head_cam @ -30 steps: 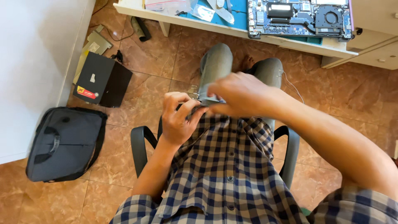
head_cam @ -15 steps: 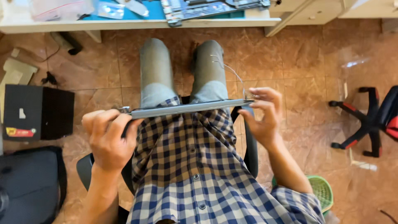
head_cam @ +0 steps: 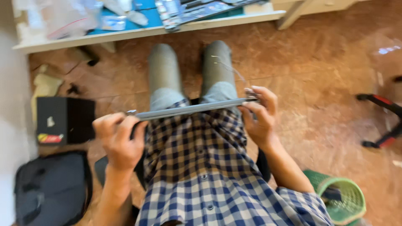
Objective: The person sits in a chair and works on a laptop screen assembly resting on their lap. They use their hands to pry and detach the screen bezel from the display panel, then use a screwdriver to remove screws from the back of the assembly.
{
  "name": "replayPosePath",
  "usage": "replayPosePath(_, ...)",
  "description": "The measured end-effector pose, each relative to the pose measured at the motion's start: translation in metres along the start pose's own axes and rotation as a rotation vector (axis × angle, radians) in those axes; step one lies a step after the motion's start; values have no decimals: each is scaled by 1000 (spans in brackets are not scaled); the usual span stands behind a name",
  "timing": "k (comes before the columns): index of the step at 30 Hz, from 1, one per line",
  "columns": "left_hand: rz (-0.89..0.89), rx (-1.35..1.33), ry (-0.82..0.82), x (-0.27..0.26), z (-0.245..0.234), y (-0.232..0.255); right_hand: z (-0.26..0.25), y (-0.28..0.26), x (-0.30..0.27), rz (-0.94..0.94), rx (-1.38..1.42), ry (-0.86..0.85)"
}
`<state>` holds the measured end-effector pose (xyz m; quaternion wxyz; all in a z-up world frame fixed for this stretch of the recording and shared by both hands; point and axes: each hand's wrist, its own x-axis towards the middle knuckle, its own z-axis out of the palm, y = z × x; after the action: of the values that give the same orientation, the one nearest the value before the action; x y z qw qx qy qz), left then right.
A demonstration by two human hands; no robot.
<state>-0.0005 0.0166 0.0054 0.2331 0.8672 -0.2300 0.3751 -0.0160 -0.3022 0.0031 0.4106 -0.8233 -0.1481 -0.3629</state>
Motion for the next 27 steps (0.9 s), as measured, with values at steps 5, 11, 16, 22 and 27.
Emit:
replayPosePath(5,-24,29,-14,13,-6,13,-2,-2,6,-55,-17,-40)
replayPosePath(11,-40,52,35,18,0,21,3,-4,6,-79,-84,3)
replayPosePath(16,-29,-2,39,12,8,22,3,-4,5,-69,-95,17)
replayPosePath(22,-88,19,-6,13,12,33,6,-8,5,-59,-86,24)
replayPosePath(27,-54,22,-27,39,16,65,6,-11,5,-22,-86,24)
